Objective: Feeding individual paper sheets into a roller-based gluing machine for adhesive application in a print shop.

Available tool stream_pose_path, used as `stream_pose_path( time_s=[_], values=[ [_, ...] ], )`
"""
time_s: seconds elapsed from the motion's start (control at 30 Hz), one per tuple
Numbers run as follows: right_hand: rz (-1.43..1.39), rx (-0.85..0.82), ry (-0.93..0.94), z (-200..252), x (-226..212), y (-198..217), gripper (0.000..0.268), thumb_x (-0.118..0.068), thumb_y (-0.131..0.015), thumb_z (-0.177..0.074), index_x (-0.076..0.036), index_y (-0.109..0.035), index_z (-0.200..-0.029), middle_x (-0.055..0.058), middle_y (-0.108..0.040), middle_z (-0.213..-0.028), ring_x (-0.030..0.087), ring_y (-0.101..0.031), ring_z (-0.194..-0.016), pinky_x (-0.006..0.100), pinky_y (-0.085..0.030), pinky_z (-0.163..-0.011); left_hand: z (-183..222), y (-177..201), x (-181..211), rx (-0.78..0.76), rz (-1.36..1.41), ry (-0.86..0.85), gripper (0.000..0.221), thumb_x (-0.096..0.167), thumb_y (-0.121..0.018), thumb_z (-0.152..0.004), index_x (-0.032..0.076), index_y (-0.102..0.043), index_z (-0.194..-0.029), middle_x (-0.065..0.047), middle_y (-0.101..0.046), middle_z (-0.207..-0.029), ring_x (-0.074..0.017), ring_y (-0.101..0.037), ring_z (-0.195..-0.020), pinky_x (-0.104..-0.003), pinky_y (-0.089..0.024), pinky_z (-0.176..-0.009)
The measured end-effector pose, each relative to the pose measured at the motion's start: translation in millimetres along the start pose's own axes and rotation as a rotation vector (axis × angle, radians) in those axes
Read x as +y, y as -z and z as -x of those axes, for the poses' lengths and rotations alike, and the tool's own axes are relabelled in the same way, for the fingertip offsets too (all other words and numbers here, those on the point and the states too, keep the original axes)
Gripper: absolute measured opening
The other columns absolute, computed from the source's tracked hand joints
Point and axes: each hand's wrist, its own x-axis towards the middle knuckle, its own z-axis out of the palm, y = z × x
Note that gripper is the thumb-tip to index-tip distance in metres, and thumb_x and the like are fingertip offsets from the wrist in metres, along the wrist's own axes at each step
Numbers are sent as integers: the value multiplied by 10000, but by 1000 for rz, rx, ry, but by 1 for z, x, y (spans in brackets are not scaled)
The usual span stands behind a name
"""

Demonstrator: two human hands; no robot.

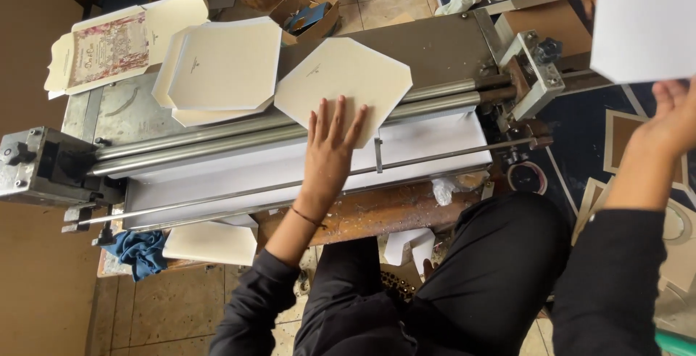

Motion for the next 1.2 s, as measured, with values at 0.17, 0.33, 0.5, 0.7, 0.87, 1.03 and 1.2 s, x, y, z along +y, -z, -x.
stream_pose_path(
  time_s=[0.17, 0.33, 0.5, 0.7, 0.87, 1.03, 1.2],
  values=[
    [-62, 91, -131, -103, 61, -27, 428, -372, -695, -763, -85, -889, -1016, 104, -904, -1112, 213, -913, -1093, 317, -785, -1077, 3, -9, 11, -28, -7, 65, 924, -120, -553, -985, 250, -234, -1769, -193, -253, -1814, -537, -206, -1660, -674, -260, -1362],
    [14, -87, -428, -99, 74, -24, 1156, -739, -799, -767, -141, -363, -1655, 157, -674, -1630, 377, -1036, -1195, 447, -934, -1007, -2, -7, 11, 8, -50, 44, 864, -101, -565, -994, 221, -291, -1748, -218, -350, -1762, -558, -316, -1610, -674, -333, -1326],
    [204, -125, -284, -9, 46, -10, 765, -649, -623, -981, -240, -378, -1579, 45, -867, -1463, 198, -1059, -1048, 306, -922, -861, -6, -10, 16, 42, -58, 38, 836, -85, -558, -1006, 215, -306, -1744, -213, -371, -1757, -555, -344, -1603, -666, -361, -1320],
    [293, -299, -114, 140, -13, 6, 510, -420, -556, -1177, -185, -378, -1593, 92, -733, -1414, 198, -847, -1117, 325, -719, -971, -17, -21, 27, 20, -48, 22, 845, -63, -578, -1023, 221, -268, -1756, -204, -327, -1786, -543, -288, -1638, -662, -307, -1362],
    [341, -506, 98, 223, -35, 6, 367, -40, -537, -1212, -14, -391, -1548, 220, -560, -1457, 262, -603, -1358, 393, -629, -975, -31, -33, 48, 0, -31, 1, 856, -21, -613, -1021, 226, -255, -1758, -207, -304, -1791, -550, -279, -1641, -662, -312, -1368],
    [640, -447, 403, 240, -38, 12, 453, 79, -593, -1137, -15, -423, -1546, 246, -655, -1374, 315, -663, -1128, 397, -560, -792, -38, -36, 61, 21, -39, -15, 848, -27, -598, -999, 241, -294, -1744, -197, -359, -1771, -536, -331, -1624, -629, -344, -1361],
    [645, -510, 346, 240, -35, 12, 438, 74, -586, -1143, 5, -399, -1533, 255, -625, -1369, 307, -631, -1091, 416, -590, -811, -34, -31, 72, -50, -91, -30, 884, 25, -614, -1007, 262, -225, -1765, -184, -267, -1811, -509, -239, -1664, -600, -298, -1396]
  ],
)
